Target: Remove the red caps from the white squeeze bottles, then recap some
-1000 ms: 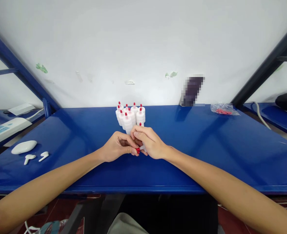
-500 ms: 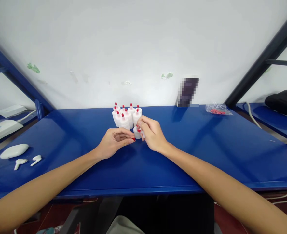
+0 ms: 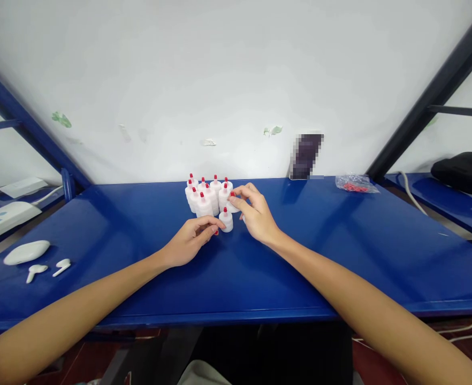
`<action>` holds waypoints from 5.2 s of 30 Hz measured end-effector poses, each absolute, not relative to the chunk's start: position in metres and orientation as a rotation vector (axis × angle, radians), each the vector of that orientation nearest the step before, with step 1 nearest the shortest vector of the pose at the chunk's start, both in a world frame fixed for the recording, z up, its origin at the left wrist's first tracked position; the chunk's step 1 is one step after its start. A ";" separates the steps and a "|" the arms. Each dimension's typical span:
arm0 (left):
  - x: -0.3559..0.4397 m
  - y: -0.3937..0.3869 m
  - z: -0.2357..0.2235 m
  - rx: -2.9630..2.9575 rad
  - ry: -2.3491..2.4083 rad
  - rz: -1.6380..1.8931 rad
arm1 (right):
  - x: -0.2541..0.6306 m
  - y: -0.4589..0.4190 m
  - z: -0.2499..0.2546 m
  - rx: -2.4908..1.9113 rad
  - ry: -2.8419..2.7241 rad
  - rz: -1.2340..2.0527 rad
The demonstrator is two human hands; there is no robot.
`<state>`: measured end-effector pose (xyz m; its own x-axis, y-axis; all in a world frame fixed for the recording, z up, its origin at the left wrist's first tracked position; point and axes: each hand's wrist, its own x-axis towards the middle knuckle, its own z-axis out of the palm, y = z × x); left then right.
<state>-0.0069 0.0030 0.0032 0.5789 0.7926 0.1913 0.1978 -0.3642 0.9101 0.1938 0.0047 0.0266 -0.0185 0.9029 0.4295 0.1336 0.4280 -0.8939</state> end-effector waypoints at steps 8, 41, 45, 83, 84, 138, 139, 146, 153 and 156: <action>-0.008 -0.005 0.005 2.029 0.741 0.710 | 0.197 0.011 0.014 -1.042 -1.778 0.522; -0.008 -0.016 0.014 2.350 0.470 1.054 | 0.168 -0.035 0.016 -0.652 -1.623 1.371; -0.005 -0.013 0.018 1.852 0.636 1.231 | 0.176 -0.028 0.023 -0.639 -1.727 1.219; -0.010 -0.010 0.007 2.532 0.587 0.618 | 0.207 0.011 0.019 -0.992 -1.788 -0.069; -0.010 -0.010 0.007 2.607 0.545 0.555 | 0.206 0.011 0.019 -0.995 -1.789 -0.071; -0.020 0.001 0.013 2.561 0.447 0.575 | 0.210 0.011 0.016 -1.026 -2.033 0.300; -0.022 0.004 0.012 2.522 0.422 0.621 | 0.210 0.011 0.016 -1.002 -2.034 0.303; -0.029 0.013 0.006 2.169 0.323 1.114 | 0.209 0.008 0.016 -0.903 -2.092 0.444; -0.031 0.010 0.009 2.196 0.367 1.326 | 0.204 0.002 0.018 -0.800 -2.196 0.611; -0.025 0.003 0.010 2.208 0.580 1.371 | 0.205 0.002 0.018 -0.754 -2.124 0.575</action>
<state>-0.0251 0.0027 0.0098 0.4099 0.5778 0.7058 0.1034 -0.7983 0.5934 0.2050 0.0018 0.0179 -0.5083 0.6788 0.5300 0.3189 0.7200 -0.6163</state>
